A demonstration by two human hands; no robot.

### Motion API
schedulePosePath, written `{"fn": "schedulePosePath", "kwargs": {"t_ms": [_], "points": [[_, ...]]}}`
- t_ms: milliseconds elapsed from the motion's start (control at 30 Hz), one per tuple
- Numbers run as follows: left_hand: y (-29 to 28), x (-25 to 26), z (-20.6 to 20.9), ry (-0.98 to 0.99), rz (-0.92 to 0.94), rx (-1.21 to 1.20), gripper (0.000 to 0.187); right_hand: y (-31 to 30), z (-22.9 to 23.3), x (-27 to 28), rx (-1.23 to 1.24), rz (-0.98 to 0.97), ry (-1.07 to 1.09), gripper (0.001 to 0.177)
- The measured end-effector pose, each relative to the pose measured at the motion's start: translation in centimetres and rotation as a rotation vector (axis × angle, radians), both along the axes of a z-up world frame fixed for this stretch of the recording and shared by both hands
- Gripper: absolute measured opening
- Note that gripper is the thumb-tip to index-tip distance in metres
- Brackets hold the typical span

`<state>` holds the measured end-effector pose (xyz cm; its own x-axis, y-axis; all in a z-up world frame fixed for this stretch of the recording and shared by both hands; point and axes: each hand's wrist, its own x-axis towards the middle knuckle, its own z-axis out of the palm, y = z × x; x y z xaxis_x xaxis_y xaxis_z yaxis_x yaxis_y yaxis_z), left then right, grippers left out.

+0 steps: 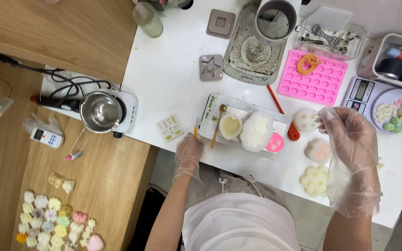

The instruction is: The recorder puts on gloves, organizes the workspace, and prepares a star-shaped candle mold by scraping materials into it.

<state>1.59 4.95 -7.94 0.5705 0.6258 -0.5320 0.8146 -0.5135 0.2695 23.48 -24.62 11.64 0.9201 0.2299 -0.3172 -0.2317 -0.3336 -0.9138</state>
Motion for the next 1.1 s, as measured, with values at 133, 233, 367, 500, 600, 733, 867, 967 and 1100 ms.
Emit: {"fn": "schedulePosePath", "kwargs": {"t_ms": [133,233,367,500,600,733,867,967,1100], "points": [[2.5,0.3,3.2,-0.069,0.078,-0.058,0.028,3.3,2.6,-3.0,-0.036,-0.038,-0.087,0.023],[5.3,-0.5,6.1,-0.287,0.166,-0.151,0.023,7.2,4.5,-5.4,-0.055,-0.025,-0.108,0.025],[7.5,0.7,7.4,-0.746,0.244,-0.467,0.016,15.0,5.6,-8.1,-0.237,0.137,-0.045,0.034],[8.8,3.5,14.8,-0.934,-0.078,-0.637,0.022,22.7,4.4,-11.3,-0.286,0.272,-0.095,0.045],[10.2,4.9,16.9,-1.024,-0.304,-0.728,0.031,25.4,3.3,-12.4,-0.311,0.22,-0.252,0.041],[12.7,7.1,15.1,-1.032,-0.451,-0.745,0.031,25.8,2.7,-11.8,-0.426,-0.02,-0.304,0.03],[15.7,12.3,7.6,-1.041,0.007,-0.491,0.074,24.2,2.2,-10.8,-0.118,-0.269,-0.232,0.025],[21.3,17.4,4.9,-0.947,0.274,-0.052,0.108,22.5,2.0,-10.0,-0.101,-0.313,-0.239,0.02],[25.7,22.3,1.0,-0.897,0.317,0.022,0.12,22.4,2.1,-8.2,-0.163,-0.316,-0.173,0.017]]}}
